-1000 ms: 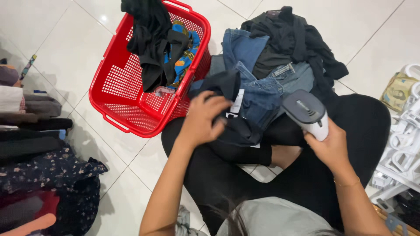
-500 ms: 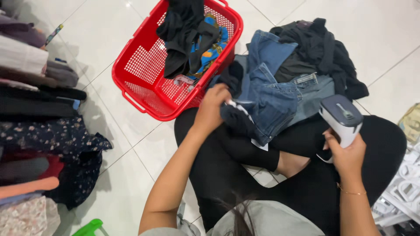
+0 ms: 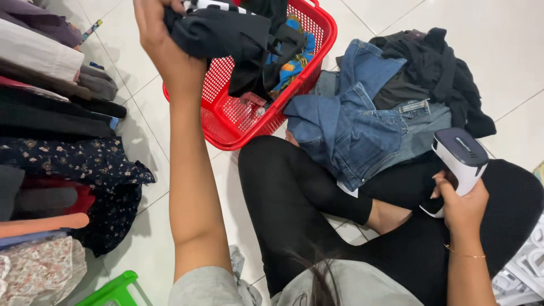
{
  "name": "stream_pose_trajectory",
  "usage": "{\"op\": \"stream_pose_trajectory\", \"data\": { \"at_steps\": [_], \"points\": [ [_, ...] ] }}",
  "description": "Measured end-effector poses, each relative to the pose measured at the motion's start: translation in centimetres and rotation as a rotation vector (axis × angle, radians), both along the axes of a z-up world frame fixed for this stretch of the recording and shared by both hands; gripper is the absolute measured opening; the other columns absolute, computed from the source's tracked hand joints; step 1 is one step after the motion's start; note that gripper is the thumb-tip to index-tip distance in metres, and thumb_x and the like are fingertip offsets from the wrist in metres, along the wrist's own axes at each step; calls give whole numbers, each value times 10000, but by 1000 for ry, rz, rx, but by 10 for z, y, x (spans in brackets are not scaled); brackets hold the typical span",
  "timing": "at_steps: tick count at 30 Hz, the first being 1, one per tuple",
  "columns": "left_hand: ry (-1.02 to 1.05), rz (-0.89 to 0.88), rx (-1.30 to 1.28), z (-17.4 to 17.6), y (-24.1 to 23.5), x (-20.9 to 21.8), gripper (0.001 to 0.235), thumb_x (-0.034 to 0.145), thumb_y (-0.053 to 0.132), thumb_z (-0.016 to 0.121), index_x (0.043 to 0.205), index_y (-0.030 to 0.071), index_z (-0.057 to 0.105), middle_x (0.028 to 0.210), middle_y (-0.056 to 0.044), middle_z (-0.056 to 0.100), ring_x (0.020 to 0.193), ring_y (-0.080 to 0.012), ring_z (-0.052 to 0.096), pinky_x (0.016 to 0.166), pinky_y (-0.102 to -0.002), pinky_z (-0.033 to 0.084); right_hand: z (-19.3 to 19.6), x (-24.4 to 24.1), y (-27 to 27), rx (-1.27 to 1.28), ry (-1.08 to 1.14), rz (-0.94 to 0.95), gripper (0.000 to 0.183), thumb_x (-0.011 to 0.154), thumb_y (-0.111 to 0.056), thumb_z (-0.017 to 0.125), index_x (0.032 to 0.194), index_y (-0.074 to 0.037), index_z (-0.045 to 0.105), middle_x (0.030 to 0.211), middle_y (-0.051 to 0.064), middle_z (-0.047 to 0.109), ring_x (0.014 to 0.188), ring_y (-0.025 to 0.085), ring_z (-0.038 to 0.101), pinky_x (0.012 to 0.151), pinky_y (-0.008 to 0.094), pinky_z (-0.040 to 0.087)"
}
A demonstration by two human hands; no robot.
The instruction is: The person sits on the floor and uses a handheld barcode scanner to scan tags on various clothing items, including jeans and shirts. They pick up each item from a pile, scan the tag, and place the item into a red laundry basket.
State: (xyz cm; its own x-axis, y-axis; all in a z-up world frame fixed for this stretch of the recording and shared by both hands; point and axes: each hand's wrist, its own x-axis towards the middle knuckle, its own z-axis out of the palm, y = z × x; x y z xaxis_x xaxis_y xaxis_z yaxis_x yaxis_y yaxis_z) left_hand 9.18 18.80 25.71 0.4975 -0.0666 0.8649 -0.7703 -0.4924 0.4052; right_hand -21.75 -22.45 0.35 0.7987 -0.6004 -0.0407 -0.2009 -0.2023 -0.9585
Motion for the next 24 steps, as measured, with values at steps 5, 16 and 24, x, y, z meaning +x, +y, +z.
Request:
{"op": "stream_pose_trajectory", "data": {
  "at_steps": [5,16,24],
  "points": [
    [294,259,264,-85,29,46,429,713,-159,578,1051,101,522,1271,-145,457,1127,-411,550,960,-434,411,-3,2,-2,36,-3,-7,84,993,66,618,1044,4,593,865,93,619,651,132,545,689,250,456],
    [863,86,523,-304,82,95,735,828,304,776,1439,8,493,1408,-243,557,1323,-413,505,1126,-484,384,19,6,6,39,68,-25,60,974,36,629,981,-15,597,801,79,614,660,129,546,718,253,451],
    [406,23,280,-157,-61,-25,268,898,75,585,1142,40,692,1115,-158,708,1043,-357,631,926,-465,464,15,8,3,60,50,-27,64,956,32,623,971,-18,586,794,83,612,648,133,547,698,258,450]
  ]
}}
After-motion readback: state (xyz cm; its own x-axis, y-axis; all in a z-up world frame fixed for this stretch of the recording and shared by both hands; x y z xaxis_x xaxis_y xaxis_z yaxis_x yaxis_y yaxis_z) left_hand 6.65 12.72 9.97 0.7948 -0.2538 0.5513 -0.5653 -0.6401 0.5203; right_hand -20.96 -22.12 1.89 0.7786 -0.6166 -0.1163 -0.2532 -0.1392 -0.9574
